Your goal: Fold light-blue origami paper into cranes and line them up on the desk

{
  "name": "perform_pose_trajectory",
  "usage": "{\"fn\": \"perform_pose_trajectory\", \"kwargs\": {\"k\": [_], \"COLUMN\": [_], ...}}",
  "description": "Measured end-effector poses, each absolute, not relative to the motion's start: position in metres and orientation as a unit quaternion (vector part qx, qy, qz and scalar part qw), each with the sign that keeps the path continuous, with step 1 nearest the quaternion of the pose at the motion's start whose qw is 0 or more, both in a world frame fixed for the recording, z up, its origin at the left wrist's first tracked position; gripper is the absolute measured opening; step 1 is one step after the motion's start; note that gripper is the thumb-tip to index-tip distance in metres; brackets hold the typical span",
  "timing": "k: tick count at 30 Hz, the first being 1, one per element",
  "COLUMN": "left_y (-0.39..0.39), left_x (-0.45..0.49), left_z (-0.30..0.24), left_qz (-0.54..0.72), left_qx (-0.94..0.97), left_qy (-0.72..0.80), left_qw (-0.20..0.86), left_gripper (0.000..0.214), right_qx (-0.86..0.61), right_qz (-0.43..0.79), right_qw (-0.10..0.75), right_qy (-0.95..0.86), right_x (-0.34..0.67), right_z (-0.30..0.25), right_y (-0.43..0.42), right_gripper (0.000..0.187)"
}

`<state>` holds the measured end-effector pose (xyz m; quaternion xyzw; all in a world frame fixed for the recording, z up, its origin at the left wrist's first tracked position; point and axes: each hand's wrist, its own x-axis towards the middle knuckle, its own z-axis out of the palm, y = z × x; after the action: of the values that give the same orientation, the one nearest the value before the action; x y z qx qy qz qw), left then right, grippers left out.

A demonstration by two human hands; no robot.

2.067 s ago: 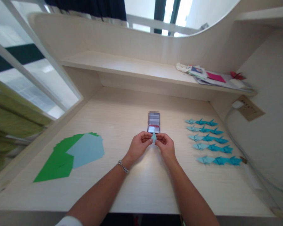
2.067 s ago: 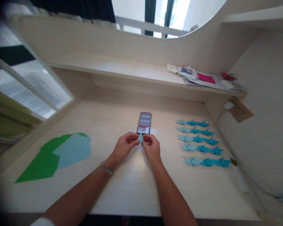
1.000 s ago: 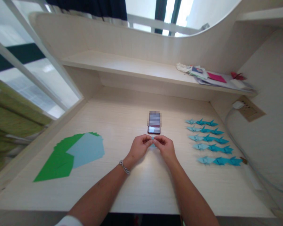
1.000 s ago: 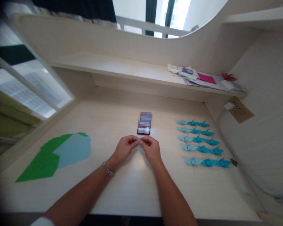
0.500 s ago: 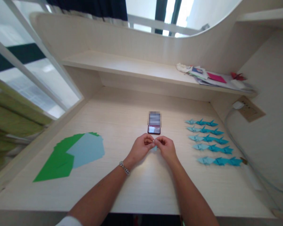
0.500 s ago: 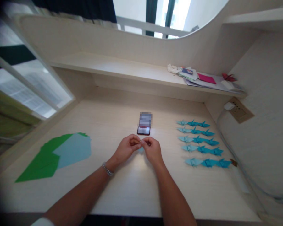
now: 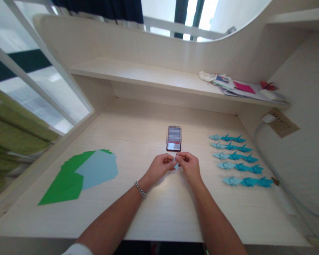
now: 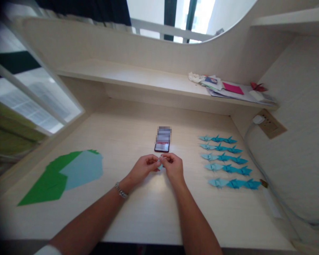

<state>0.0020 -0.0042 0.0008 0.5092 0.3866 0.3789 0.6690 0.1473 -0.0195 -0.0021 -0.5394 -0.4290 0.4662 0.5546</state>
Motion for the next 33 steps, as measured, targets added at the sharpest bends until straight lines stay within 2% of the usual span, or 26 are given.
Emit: {"fn": "perform_pose_trajectory", "kwargs": {"k": [5,16,26,33], "left_y": [-0.002,-0.003,-0.001,0.002], "left_x": [0.001,-0.003,-0.004,-0.008], "left_z": [0.004,0.006,-0.001,-0.002], "left_qz": [0.416,0.416,0.401,0.368], "left_qx": [0.423,0.372,0.4,0.425], "left_qy": [0.373,0.328,0.351,0.368], "left_qw": [0.713,0.762,0.746,0.74], "left_gripper": [0.026,0.02,0.024,0.026], "right_qx": [-0.495,-0.491,-0.543,-0.522], "right_qz": [0.521,0.491,0.389,0.349], "right_qw": [0.562,0.559,0.525,0.508], "right_qy": [-0.41,-0.453,-0.528,-0.59], "right_x": [0.147,0.146,0.145,0.149], "right_z": [0.005,0.001,0.011,0.013], "right_y": [-0.022,-0.021,-0.027,-0.028], "right_gripper": [0.029,0.018,0.022,0.02]}}
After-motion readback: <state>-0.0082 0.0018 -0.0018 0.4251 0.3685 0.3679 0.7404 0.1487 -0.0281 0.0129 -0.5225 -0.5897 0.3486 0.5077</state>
